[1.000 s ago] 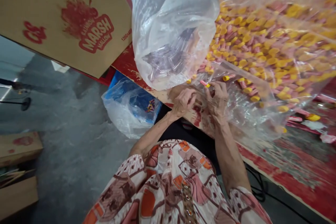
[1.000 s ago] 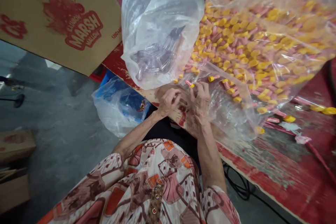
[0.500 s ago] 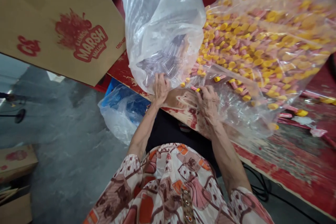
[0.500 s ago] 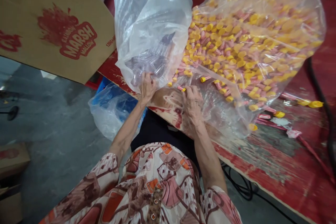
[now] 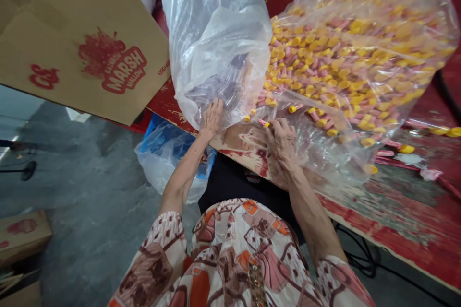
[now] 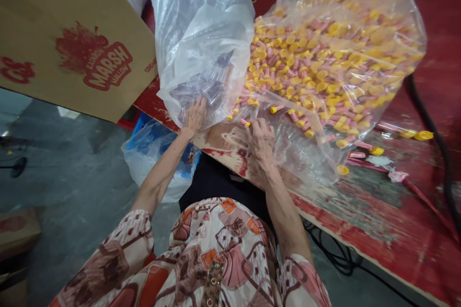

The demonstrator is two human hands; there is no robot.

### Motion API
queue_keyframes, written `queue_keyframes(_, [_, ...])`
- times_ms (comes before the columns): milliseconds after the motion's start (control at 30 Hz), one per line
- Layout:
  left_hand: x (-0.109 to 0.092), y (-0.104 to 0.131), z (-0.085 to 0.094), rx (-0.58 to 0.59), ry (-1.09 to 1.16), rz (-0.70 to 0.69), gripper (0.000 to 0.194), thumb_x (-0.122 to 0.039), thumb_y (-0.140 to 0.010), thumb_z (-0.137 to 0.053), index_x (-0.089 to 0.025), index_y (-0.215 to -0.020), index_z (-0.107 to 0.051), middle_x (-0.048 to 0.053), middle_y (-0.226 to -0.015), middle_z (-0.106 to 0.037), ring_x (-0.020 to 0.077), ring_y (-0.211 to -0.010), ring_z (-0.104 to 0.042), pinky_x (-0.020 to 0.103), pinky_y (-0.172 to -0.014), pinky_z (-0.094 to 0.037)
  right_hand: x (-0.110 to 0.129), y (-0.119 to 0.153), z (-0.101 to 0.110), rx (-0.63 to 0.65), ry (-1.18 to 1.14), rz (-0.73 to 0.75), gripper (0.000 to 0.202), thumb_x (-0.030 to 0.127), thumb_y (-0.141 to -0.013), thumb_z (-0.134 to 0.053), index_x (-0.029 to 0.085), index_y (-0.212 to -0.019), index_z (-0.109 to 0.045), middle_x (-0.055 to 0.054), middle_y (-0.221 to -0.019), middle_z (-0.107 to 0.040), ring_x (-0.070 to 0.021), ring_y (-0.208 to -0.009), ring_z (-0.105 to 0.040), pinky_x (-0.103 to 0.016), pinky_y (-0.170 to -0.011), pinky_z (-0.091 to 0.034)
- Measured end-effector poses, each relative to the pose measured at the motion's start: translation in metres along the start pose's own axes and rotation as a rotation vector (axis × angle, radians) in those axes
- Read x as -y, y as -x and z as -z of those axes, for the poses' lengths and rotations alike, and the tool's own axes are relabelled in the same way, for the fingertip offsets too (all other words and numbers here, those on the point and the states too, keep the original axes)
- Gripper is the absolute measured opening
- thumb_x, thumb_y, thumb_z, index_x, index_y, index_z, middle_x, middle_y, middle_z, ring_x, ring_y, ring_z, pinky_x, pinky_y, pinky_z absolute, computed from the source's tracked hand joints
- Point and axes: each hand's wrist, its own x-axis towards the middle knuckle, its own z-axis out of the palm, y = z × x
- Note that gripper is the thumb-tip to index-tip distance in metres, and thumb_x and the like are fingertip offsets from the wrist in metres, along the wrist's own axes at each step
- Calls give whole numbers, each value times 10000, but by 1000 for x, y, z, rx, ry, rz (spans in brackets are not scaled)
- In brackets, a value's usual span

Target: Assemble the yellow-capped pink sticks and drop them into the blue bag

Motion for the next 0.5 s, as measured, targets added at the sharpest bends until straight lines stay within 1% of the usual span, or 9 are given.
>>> queue_keyframes(67, [-3,-3,8,89,-54,25,323,-119,-1215,-492,-109,-1508,-626,205,-1578,-679,349,-1371,-671,577,-1213,-597,1,-1,0,-32,-20,16,248,339,-1182,-573,232,-1289,-769,-156,-1302,-775,-331,-1166,-719,-441,-982,-537])
queue_keyframes(100, [-5,-4,12,114,-78,31,365,-92,-1197,-488,-103,-1542,-605,214,-1609,-657,352,-1359,-683,565,-1195,-604,2,-1,0,-45,-23,22,247,338,-1186,-568,233,-1291,-767,-156,-1308,-772,-331,-1173,-715,-439,-985,-536])
queue_keyframes(200, [-13,-3,24,159,-169,50,454,-117,-1187,-462,-145,-1628,-566,214,-1660,-621,355,-1374,-709,489,-1144,-615,2,-1,-1,-20,8,13,224,311,-1188,-559,235,-1223,-767,-156,-1276,-772,-330,-1136,-706,-442,-977,-525])
queue_keyframes(267, [-18,0,30,185,-252,55,451,-147,-1193,-416,-182,-1606,-594,199,-1650,-631,347,-1391,-714,450,-1124,-613,2,-1,-2,20,27,-5,210,294,-1184,-563,233,-1175,-764,-153,-1245,-770,-329,-1110,-701,-444,-971,-517])
queue_keyframes(367, [-24,2,37,200,-316,34,438,-145,-1188,-385,-195,-1556,-617,189,-1665,-625,349,-1433,-684,462,-1152,-604,3,-2,-1,38,7,-11,205,300,-1191,-570,231,-1190,-763,-145,-1248,-763,-326,-1119,-700,-441,-980,-515])
queue_keyframes(500, [-25,0,40,221,-295,5,409,-134,-1183,-397,-169,-1536,-601,191,-1671,-626,359,-1480,-633,503,-1219,-577,6,-4,1,22,-36,-7,182,286,-1191,-583,230,-1201,-756,-142,-1275,-753,-324,-1146,-698,-432,-1004,-517])
